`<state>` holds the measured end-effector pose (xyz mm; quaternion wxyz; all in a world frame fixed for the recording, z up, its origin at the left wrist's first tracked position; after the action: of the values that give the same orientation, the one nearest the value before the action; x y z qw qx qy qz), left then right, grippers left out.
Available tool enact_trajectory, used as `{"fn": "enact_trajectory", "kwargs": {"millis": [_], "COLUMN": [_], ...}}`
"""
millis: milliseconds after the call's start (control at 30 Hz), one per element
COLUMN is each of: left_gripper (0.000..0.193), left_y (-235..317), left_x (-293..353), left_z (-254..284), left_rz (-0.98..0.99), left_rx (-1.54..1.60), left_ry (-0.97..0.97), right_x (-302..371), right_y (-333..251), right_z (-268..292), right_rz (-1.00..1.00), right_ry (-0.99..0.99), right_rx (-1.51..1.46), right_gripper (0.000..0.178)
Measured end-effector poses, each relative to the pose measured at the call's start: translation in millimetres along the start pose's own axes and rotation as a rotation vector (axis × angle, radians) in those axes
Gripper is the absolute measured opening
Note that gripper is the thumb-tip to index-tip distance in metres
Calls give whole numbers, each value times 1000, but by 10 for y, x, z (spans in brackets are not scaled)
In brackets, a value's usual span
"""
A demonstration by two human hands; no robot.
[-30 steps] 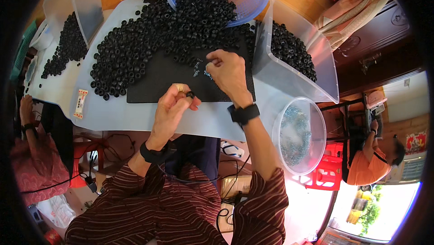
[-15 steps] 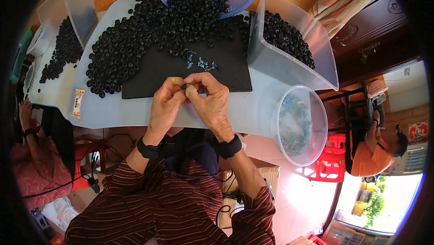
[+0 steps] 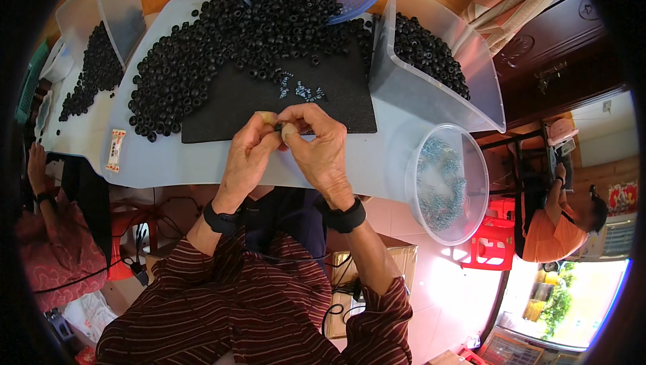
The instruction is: Manually sort and assemble small black plastic circular components with tiny blue beads.
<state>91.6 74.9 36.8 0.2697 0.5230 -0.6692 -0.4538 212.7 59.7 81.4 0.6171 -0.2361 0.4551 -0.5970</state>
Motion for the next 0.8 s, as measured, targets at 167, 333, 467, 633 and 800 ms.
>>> {"fn": "enact_trajectory", "kwargs": {"millis": [167, 333, 467, 633, 800], "left_gripper": [15, 15, 14, 13, 14], "left_y": [18, -12, -42, 17, 23], "left_x": [7, -3, -2, 2, 5], "left_z": [13, 24, 52, 38, 50], "left_rz": [-51, -4, 8, -12, -19], "left_rx": [-50, -10, 42, 42, 33], "left_ry": [-8, 3, 10, 11, 15], "right_x": [80, 45, -25, 68, 112], "right_y": [93, 77, -147, -146, -28], "right_z": [-41, 9, -42, -3, -10], "right_rz": [-25, -55, 118, 128, 98], "right_ry": [54, 70, -7, 88, 137], "right_rx": [-134, -167, 27, 74, -4], "right_gripper": [19, 19, 17, 15, 14]}}
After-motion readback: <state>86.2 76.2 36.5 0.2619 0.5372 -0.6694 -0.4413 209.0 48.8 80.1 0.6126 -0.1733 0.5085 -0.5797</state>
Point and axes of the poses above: each hand's wrist, its own x-axis away from the middle knuckle, its own z-axis out of the back of the hand, y = z × x, the point moved 7 cm from there along -x, towards the middle knuckle, and after that the axes turned 10 degrees about x, right-handed, at the moved point
